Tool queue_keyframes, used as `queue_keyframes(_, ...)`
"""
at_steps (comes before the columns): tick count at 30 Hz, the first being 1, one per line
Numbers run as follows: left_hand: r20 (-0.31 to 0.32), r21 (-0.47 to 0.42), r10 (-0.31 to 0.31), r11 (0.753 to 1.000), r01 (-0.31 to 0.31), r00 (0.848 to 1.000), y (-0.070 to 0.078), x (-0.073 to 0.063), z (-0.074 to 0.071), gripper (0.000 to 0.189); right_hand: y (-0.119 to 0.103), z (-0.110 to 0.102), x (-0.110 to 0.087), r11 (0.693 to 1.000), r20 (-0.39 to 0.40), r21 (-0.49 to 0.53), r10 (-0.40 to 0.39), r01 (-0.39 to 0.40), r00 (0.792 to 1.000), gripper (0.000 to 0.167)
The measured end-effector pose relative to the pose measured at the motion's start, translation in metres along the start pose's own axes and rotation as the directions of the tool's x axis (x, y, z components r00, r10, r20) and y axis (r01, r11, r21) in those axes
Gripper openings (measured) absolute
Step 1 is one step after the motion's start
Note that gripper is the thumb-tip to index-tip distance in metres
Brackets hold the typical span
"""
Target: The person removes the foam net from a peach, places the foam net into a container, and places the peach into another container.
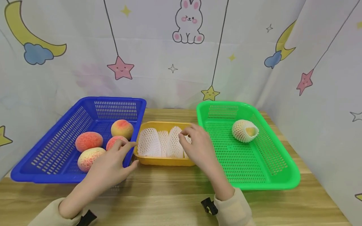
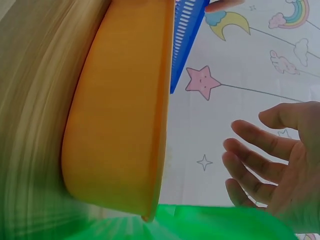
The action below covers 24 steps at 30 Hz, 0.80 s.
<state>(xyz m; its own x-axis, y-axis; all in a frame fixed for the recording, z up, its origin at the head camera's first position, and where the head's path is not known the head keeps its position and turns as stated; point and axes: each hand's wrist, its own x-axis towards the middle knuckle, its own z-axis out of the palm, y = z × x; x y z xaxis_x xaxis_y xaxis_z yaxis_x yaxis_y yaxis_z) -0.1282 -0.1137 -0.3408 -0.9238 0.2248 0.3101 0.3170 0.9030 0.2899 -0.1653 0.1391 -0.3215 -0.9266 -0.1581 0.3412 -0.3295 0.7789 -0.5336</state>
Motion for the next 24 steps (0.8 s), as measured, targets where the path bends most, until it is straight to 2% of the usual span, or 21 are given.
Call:
queue_keyframes(3,0.013,0.011,-0.004,1.000,0.004,1.000,-0.001,-0.002,0.000,0.047,0.004,0.001,-0.002,1.000,0.010,-0.021,0.010,-0.010,1.000,0.019)
queue_keyframes(10,-0.015,0.014,-0.005,1.000,0.005,1.000,-0.006,-0.008,0.005,0.049,0.009,-0.002,-0.009,0.998,0.062,-0.068,0.009,-0.005,0.998,0.021)
queue_keyframes(15,-0.021,0.072,0.044,0.996,-0.042,0.999,-0.008,-0.011,0.010,0.060,0.014,-0.008,-0.020,0.992,0.115,-0.118,-0.040,0.054,0.993,0.016)
queue_keyframes(18,-0.046,0.120,0.076,0.990,-0.070,0.996,-0.007,-0.012,0.013,0.061,0.018,-0.016,-0.028,0.986,0.138,-0.143,-0.061,0.081,0.988,0.013)
queue_keyframes(24,-0.080,0.168,0.138,0.978,-0.124,0.987,0.001,-0.008,0.018,0.057,0.032,-0.040,-0.047,0.979,0.126,-0.189,-0.058,0.081,0.990,0.011)
